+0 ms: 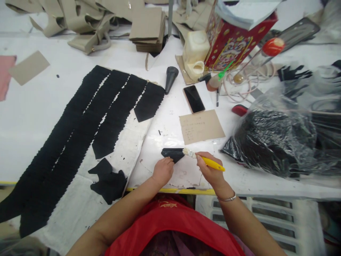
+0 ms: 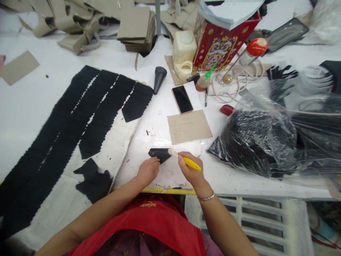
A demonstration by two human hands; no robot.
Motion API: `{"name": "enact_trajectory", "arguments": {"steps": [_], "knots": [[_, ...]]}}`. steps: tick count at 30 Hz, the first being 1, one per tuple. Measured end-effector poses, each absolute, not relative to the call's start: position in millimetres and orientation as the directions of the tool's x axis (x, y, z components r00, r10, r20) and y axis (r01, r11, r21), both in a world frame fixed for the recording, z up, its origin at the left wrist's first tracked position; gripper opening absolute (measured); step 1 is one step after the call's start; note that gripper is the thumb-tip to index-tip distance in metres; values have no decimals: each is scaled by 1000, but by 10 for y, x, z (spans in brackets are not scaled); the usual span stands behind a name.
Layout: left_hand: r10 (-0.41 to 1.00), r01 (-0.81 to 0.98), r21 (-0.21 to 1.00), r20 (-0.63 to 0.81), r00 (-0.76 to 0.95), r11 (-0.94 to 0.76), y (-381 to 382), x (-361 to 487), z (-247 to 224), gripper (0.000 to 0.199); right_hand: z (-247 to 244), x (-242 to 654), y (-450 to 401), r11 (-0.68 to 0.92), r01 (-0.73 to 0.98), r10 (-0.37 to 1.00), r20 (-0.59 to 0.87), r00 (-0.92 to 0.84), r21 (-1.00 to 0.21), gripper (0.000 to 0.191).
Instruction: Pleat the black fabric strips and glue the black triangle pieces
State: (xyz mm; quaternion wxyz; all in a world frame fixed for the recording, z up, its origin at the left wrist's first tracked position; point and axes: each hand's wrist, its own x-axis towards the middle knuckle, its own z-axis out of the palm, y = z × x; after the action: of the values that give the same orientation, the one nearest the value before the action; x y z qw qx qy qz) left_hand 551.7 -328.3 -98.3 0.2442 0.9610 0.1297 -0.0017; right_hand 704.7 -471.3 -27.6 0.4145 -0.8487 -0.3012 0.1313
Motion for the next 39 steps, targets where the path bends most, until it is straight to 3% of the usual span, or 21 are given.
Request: {"name": "enact_trajectory", "arguments": {"steps": [4,6,11,15,17,19,22,26,28,30,34,39], "knots": [[420,456,695,-238,876,-556,-3136,5615,-897,16,-290,7006,-4650,-430,210,424,10,906,-878,24],[478,518,779,-324,816,-354,-3046,5639,-912,14,-368,6975,-4640,-408,221,395,48,917,-886,29],[551,547,831,-413,725,-98,-2947,5635,-935,11,-775,6752,-4537,-373,563,711,162,684,-737,31],[640,534,844,-439,631,52,-2876,5674,-702,19,-1098,6595,-4457,-382,704,784,194,589,-598,24],[728,461,887,-293,620,-35,-2772,5765,-564,22,-1139,6584,-4467,-389,712,785,194,589,-584,24],[762,394,876,-47,645,-279,-2633,5908,-490,23,-1077,6628,-4516,-381,708,776,210,595,-595,26],[580,338,659,185,793,-672,-2466,6099,-552,24,-841,6779,-4635,-388,687,726,256,638,-614,32],[356,267,388,179,917,-882,-2609,5959,-814,27,-474,7008,-4742,-443,518,544,239,804,-732,38],[199,137,330,162,967,-934,-2852,5726,-937,27,-341,7068,-4699,-411,329,468,113,876,-850,39],[-5,-44,293,130,991,-955,-3124,5491,-1037,31,-267,7068,-4578,-379,141,484,-66,872,-915,38],[3,-9,227,51,999,-974,-3452,5247,-1176,39,-309,6900,-4215,-417,-43,634,-324,702,-908,31],[-23,-17,234,-25,999,-972,-3458,5242,-1249,39,-522,6687,-3959,-437,-1,726,-354,590,-899,25]]}}
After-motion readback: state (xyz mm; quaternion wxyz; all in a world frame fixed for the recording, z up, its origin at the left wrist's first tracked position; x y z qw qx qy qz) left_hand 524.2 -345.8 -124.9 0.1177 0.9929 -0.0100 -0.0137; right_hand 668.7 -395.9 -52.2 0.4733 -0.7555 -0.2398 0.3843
